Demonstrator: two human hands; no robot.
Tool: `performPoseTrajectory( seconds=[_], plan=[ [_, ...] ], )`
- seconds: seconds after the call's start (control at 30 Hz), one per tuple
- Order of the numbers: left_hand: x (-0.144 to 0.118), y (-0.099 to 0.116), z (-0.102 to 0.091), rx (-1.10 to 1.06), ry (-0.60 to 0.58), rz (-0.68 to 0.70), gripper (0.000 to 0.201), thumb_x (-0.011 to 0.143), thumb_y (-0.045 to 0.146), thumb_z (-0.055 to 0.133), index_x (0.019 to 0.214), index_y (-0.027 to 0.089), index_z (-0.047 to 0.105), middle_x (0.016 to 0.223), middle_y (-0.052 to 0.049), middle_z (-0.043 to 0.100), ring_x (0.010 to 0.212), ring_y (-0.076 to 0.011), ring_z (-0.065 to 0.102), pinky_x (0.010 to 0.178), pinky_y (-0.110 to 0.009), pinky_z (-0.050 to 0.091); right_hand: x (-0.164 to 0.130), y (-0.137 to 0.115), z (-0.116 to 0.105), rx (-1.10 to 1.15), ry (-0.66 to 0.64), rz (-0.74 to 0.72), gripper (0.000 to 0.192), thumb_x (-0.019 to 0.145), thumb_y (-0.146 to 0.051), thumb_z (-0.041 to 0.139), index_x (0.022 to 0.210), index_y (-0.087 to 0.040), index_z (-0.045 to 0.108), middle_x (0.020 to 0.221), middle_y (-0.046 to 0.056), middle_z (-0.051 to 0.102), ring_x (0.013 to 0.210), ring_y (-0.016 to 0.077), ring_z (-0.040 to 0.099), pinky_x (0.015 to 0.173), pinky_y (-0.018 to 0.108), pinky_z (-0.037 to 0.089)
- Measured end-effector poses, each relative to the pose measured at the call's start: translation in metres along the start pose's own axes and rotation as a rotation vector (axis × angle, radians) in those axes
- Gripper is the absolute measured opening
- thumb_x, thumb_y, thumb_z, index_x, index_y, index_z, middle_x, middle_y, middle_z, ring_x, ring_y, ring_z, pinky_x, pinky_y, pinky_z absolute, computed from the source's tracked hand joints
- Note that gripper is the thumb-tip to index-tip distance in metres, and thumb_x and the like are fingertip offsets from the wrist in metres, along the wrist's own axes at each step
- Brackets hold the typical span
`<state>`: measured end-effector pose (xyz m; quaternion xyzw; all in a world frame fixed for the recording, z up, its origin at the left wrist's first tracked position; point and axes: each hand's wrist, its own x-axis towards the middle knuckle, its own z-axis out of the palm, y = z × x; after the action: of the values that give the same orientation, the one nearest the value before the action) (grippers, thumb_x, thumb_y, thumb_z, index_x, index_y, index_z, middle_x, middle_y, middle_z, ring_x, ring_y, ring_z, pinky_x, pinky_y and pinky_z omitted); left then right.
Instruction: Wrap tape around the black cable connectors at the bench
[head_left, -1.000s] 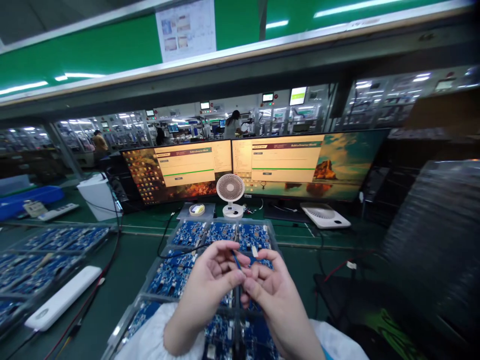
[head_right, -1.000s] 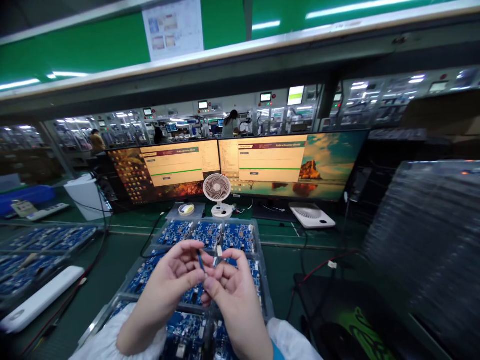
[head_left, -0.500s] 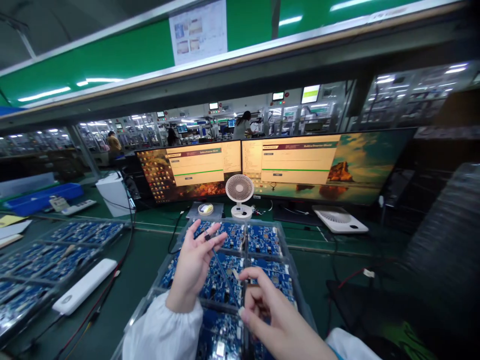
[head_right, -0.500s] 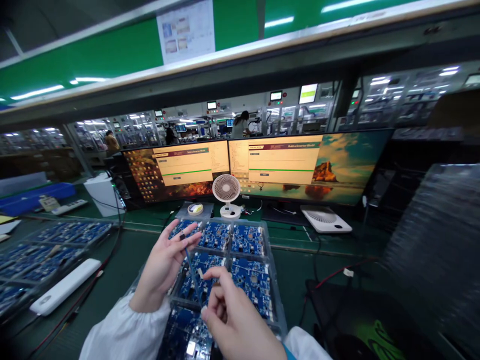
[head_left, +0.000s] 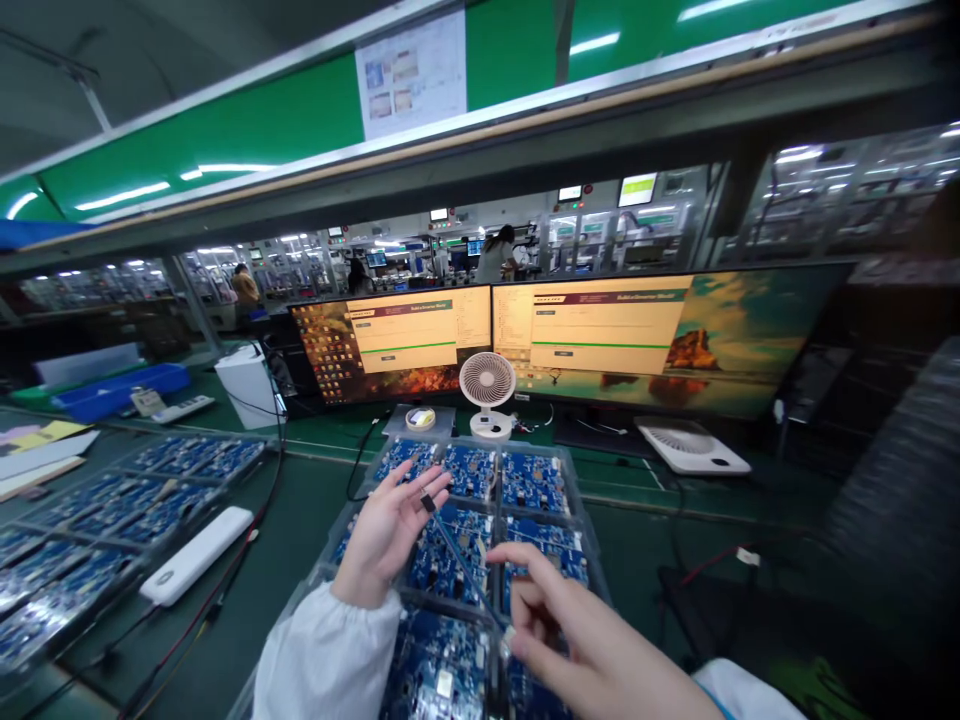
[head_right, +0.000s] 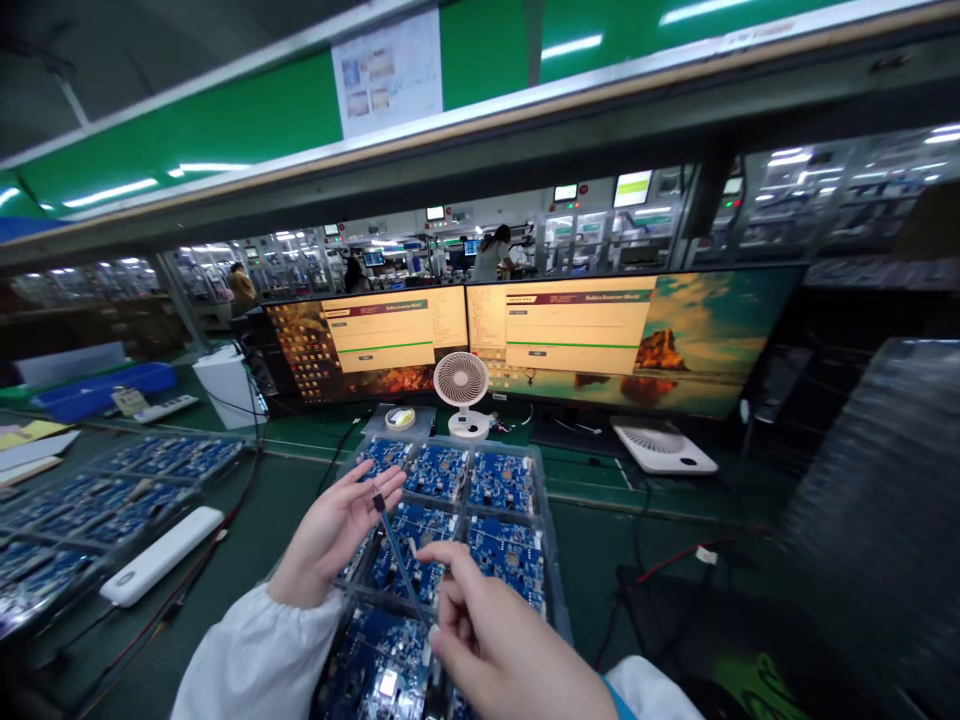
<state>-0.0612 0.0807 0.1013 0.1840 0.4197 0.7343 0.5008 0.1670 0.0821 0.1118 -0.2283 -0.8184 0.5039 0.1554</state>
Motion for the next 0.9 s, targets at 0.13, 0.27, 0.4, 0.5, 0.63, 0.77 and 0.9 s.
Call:
performPoseTrajectory(
  seconds=[0.13,0.27,0.4,0.5,0.63,0.77,0.9],
  plan=[
    [-0.001,-0.001,-0.01,0.019,0.04,0.019,0.035,0.092,0.0,0.044,0.125,0.01,0.037,0.117,-0.028,0.064,0.097,-0.027,0.072,0.081,-0.034,0.059,-0.007,-0.006,-0.01,-0.141,-0.077,-0.001,0.05,0.081,-0.007,0.049,0.127,-0.024,0.045,0.076,-0.004,0.051,0.069,0.0148,0.048,0.068,0.026,0.039],
    [-0.007,0.002,-0.015,0.066,0.012,0.026,0.056,0.081,-0.006,0.058,0.129,0.015,0.037,0.124,-0.026,0.06,0.101,-0.0304,0.07,0.076,-0.037,0.06,-0.009,-0.007,-0.013,-0.19,-0.105,0.008,0.048,0.08,-0.007,0.05,0.124,-0.026,0.05,0.073,-0.004,0.053,0.067,0.0151,0.049,0.065,0.025,0.039],
    [-0.014,0.002,-0.015,0.112,-0.039,0.035,0.076,0.069,-0.009,0.067,0.131,0.024,0.039,0.131,-0.021,0.056,0.1,-0.0333,0.07,0.071,-0.04,0.061,-0.009,-0.003,-0.013,-0.197,-0.088,-0.013,0.054,0.077,-0.006,0.053,0.126,-0.027,0.05,0.072,-0.004,0.056,0.066,0.015,0.05,0.065,0.025,0.039],
    [-0.016,-0.002,-0.016,0.138,-0.046,0.048,0.081,0.064,-0.01,0.069,0.13,0.028,0.042,0.132,-0.017,0.054,0.099,-0.0329,0.07,0.073,-0.043,0.061,-0.008,-0.001,-0.015,-0.199,-0.083,-0.017,0.055,0.079,-0.006,0.052,0.13,-0.027,0.048,0.073,-0.004,0.057,0.067,0.0149,0.051,0.067,0.025,0.04],
    [-0.013,-0.01,-0.023,0.156,0.011,0.049,0.086,0.063,-0.014,0.068,0.133,0.026,0.039,0.124,-0.015,0.058,0.091,-0.0287,0.072,0.074,-0.039,0.06,-0.009,-0.004,-0.019,-0.237,-0.107,0.013,0.056,0.081,-0.007,0.05,0.133,-0.025,0.046,0.075,-0.004,0.057,0.069,0.0152,0.051,0.069,0.026,0.041],
    [0.007,-0.01,-0.042,0.138,0.163,0.06,0.077,0.078,-0.007,0.062,0.141,0.022,0.028,0.117,-0.014,0.061,0.091,-0.0228,0.07,0.076,-0.035,0.059,-0.013,-0.006,-0.021,-0.305,-0.178,0.015,0.058,0.08,-0.007,0.051,0.135,-0.024,0.046,0.08,-0.002,0.061,0.074,0.0171,0.054,0.071,0.027,0.041],
    [0.037,0.006,-0.067,0.191,0.325,0.078,0.041,0.092,0.021,0.058,0.132,0.019,0.047,0.12,-0.01,0.06,0.093,-0.0215,0.066,0.073,-0.038,0.059,-0.012,-0.001,-0.02,-0.295,-0.187,-0.011,0.057,0.079,-0.009,0.052,0.133,-0.025,0.048,0.075,-0.004,0.059,0.068,0.0154,0.053,0.066,0.025,0.039]
  ],
)
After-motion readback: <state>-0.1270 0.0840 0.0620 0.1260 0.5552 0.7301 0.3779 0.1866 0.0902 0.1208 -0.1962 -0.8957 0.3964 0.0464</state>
